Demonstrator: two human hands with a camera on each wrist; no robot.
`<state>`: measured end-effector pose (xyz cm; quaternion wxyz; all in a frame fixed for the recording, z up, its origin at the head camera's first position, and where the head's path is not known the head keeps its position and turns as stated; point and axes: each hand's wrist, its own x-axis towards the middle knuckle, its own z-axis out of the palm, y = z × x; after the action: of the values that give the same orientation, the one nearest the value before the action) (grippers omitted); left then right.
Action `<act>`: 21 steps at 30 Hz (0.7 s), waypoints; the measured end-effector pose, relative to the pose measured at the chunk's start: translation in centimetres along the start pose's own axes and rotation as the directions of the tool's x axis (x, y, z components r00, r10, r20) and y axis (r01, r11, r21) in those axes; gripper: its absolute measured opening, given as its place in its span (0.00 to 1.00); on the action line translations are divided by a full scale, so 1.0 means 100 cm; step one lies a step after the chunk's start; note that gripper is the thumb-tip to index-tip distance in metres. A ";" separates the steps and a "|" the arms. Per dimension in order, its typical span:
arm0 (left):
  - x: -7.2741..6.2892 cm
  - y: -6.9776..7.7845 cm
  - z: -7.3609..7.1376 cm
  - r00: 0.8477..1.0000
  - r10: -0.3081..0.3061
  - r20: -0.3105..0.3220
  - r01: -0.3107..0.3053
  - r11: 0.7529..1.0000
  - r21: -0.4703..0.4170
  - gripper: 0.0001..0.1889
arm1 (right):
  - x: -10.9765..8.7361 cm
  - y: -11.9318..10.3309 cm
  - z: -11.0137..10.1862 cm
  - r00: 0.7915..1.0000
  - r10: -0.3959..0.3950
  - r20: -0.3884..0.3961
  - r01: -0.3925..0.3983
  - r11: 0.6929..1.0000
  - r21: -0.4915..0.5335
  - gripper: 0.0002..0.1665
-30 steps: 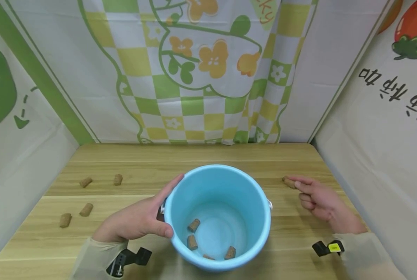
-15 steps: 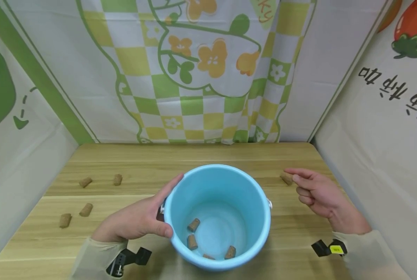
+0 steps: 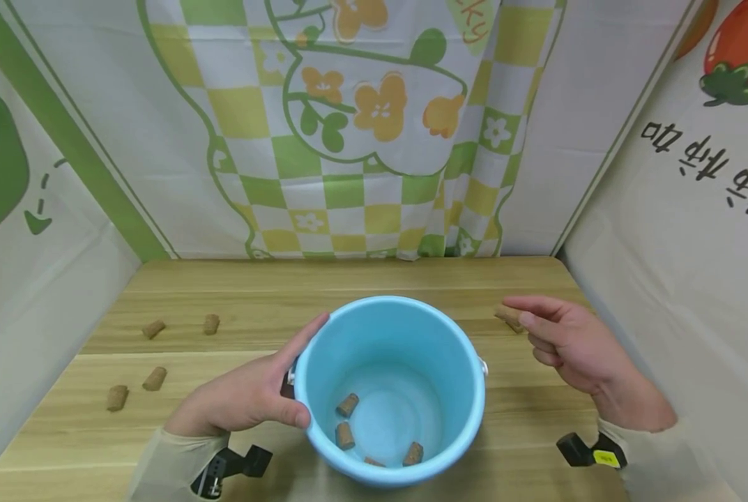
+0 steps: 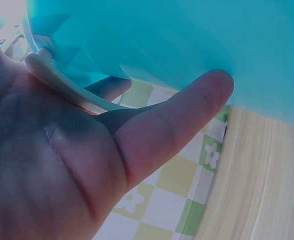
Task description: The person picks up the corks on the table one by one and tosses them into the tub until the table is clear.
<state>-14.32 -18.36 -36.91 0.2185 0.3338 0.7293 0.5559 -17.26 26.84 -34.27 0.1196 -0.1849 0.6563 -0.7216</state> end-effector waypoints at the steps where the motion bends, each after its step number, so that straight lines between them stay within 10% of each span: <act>1: 0.000 0.000 0.000 1.000 0.008 -0.001 -0.008 1.000 0.002 0.61 | -0.001 -0.002 0.003 1.000 -0.004 -0.001 0.004 1.000 -0.013 0.17; 21: 0.000 0.000 0.001 1.000 0.027 -0.005 -0.027 1.000 -0.007 0.61 | -0.005 -0.014 0.032 0.997 -0.061 0.051 0.068 0.985 -0.155 0.17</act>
<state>-14.20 -18.30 -36.97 0.2103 0.3417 0.7232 0.5621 -15.39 24.32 -32.69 0.0962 -0.2315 0.7019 -0.6668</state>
